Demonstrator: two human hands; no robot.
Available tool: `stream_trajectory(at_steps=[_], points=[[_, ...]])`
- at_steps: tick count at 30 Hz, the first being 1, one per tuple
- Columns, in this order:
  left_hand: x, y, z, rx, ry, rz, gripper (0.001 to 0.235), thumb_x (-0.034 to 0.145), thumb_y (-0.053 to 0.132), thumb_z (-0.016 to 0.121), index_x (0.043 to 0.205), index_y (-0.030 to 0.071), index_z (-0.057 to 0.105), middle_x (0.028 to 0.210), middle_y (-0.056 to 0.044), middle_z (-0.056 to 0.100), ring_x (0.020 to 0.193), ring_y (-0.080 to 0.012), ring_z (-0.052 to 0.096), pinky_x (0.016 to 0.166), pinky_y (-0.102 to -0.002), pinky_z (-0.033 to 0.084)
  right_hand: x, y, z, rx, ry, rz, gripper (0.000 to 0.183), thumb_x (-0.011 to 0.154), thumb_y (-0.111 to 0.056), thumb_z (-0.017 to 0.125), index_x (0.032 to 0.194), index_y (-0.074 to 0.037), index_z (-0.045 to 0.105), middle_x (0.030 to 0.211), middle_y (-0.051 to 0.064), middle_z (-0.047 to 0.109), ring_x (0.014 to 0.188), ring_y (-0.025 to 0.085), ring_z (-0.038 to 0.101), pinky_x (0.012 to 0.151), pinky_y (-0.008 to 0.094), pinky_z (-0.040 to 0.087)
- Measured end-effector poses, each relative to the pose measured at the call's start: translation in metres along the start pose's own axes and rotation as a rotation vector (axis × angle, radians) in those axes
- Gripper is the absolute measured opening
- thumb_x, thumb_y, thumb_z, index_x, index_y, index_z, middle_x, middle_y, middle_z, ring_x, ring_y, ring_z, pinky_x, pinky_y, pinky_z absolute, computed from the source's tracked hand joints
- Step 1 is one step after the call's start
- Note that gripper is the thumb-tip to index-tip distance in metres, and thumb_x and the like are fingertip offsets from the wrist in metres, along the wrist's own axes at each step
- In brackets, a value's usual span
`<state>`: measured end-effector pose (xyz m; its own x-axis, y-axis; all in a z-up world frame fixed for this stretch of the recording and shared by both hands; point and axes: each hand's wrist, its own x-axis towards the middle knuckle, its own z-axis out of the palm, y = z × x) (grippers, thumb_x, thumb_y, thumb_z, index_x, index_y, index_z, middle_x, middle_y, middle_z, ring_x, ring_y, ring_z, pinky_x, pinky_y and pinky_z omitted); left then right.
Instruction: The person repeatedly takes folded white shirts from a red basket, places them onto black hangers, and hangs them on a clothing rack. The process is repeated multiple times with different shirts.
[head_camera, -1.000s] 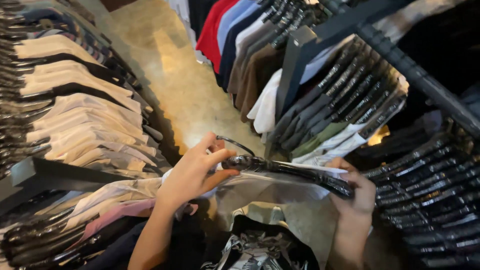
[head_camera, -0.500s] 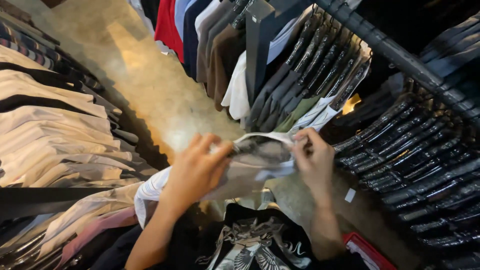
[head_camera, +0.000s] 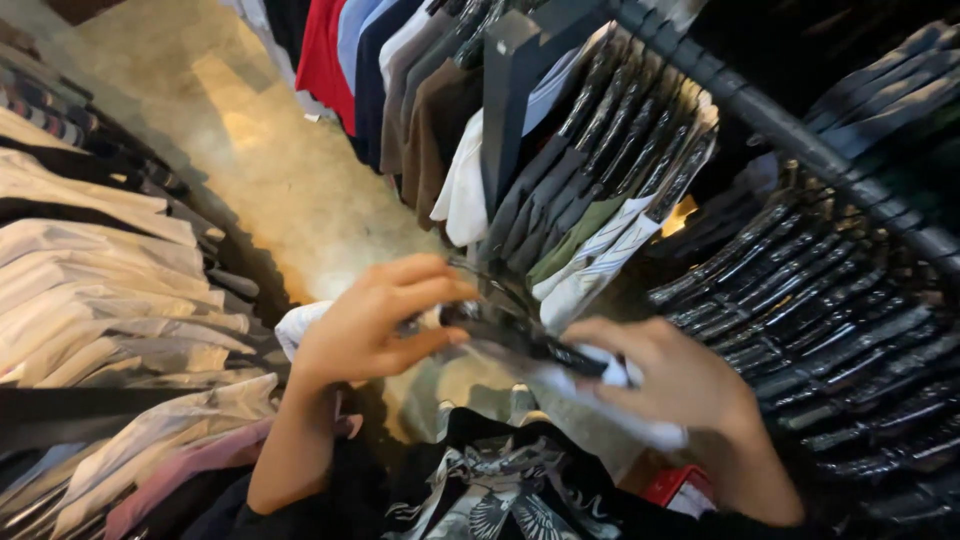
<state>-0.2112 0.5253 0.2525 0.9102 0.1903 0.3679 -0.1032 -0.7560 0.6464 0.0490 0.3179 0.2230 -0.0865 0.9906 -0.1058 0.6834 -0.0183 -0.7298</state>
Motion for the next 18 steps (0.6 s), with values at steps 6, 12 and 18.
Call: stream_trajectory(at_steps=[6,12,18], points=[[0.037,0.016,0.033,-0.243,-0.228,0.28,0.037,0.09,0.02,0.077,0.119,0.002,0.064,0.104,-0.014,0.064,0.098,-0.035,0.066,0.08,-0.041,0.053,-0.049,-0.003,0.023,0.202,0.041,0.15,0.066,0.071,-0.018,0.085,0.133,-0.01,0.062,0.076,0.009,0.076,0.062,0.019,0.069,0.062,0.032,0.055],[0.075,0.007,0.07,-0.256,-0.327,0.393,0.041,0.089,0.029,0.079,0.115,0.002,0.065,0.101,-0.014,0.065,0.096,-0.0352,0.065,0.08,-0.043,0.053,-0.134,0.034,0.093,0.186,0.501,0.202,0.069,0.061,-0.02,0.089,0.123,-0.002,0.065,0.081,0.008,0.072,0.077,0.014,0.068,0.073,0.032,0.054],[0.112,-0.06,0.127,-0.498,-0.382,0.245,0.035,0.1,0.032,0.064,0.123,0.006,0.068,0.104,-0.009,0.075,0.099,-0.0246,0.073,0.09,-0.038,0.056,-0.26,0.056,0.19,0.471,0.714,0.795,0.087,0.062,-0.019,0.094,0.137,-0.002,0.053,0.105,0.015,0.065,0.102,0.024,0.064,0.088,0.039,0.053]])
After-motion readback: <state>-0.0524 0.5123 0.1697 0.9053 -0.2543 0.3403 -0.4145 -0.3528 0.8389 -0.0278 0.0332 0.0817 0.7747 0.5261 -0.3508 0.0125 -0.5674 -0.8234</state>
